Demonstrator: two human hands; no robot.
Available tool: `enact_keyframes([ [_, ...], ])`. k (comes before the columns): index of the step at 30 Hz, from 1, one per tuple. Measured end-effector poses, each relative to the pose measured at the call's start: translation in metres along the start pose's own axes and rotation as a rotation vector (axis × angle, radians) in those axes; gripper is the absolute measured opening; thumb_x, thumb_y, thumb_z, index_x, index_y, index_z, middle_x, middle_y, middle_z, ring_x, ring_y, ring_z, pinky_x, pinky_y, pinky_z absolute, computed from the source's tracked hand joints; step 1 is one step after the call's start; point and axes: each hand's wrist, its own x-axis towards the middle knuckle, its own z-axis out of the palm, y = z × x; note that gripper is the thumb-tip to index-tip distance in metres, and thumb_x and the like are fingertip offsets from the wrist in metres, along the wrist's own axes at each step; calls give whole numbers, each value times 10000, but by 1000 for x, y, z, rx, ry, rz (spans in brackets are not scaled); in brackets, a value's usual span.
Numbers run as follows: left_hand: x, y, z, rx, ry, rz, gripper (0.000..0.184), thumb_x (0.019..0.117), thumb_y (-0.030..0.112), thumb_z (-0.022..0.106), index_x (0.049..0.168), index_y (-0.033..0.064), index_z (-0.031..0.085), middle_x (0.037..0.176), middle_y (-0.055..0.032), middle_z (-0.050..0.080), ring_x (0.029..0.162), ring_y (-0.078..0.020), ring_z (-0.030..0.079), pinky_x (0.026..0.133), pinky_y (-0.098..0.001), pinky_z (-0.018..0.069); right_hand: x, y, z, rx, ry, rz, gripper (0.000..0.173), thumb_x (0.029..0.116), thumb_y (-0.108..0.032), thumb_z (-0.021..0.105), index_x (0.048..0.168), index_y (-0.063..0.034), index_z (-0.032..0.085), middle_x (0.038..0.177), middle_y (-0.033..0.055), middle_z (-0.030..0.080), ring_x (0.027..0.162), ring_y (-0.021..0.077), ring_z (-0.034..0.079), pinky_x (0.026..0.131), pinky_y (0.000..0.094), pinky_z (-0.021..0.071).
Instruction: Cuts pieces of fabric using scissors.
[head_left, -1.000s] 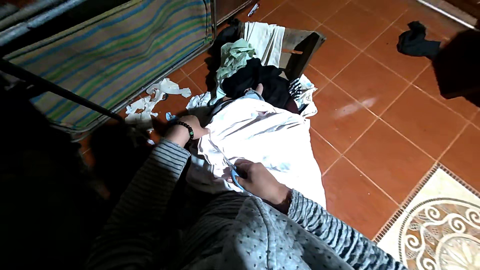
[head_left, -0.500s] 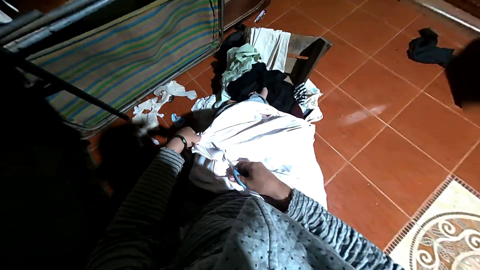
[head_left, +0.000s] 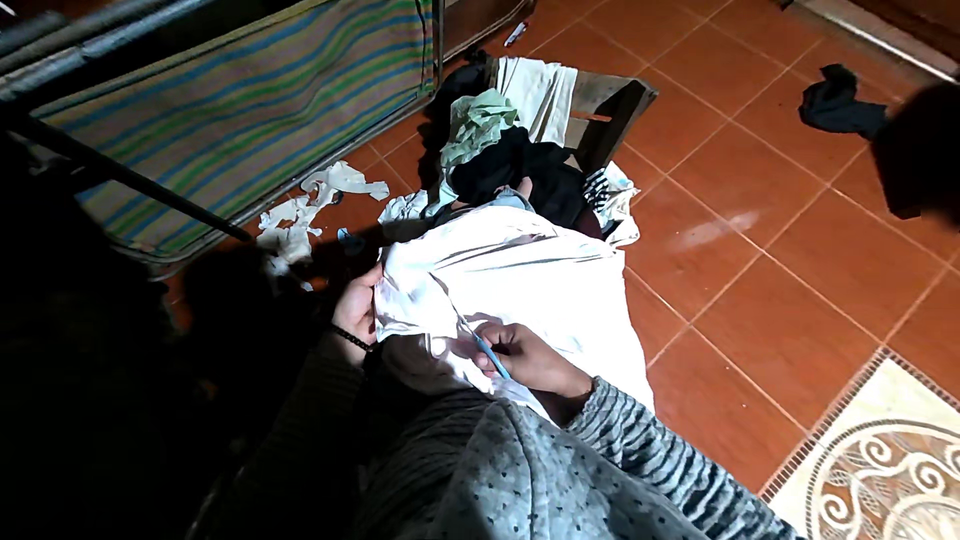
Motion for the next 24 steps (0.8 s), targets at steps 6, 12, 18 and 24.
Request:
enact_keyframes([
  [6,-10,-6,15,-35,126,230,405,1123,339,313,1302,94,582,1057,-76,717,945,-167,710,814,-364,603,5,-9,-3,216,-145,-34,327,923,-483,712,867,-162,698,811,-99,687,691,-18,613,598,162,489],
  [12,-22,-20,35,291,350,550,396,1110,285,408,1373,51,589,1248,-56,670,1145,-54,618,1028,-285,488,14,-17,-6,195,-160,-66,439,920,-586,672,960,-150,698,854,-103,689,706,-20,615,596,158,491],
  [18,-19,-27,37,207,307,674,366,1117,242,381,1346,37,579,1153,-17,685,1061,-22,646,965,-246,533,20,-15,-9,214,-182,-124,348,947,-528,669,865,-190,696,817,-134,679,663,-55,588,548,128,450],
  [24,-23,-28,37,236,295,688,336,1116,211,377,1297,31,596,1068,2,692,992,-8,661,918,-232,553,17,-18,-9,181,-153,-63,265,935,-433,703,867,-178,685,794,-136,685,662,-54,597,573,135,467],
])
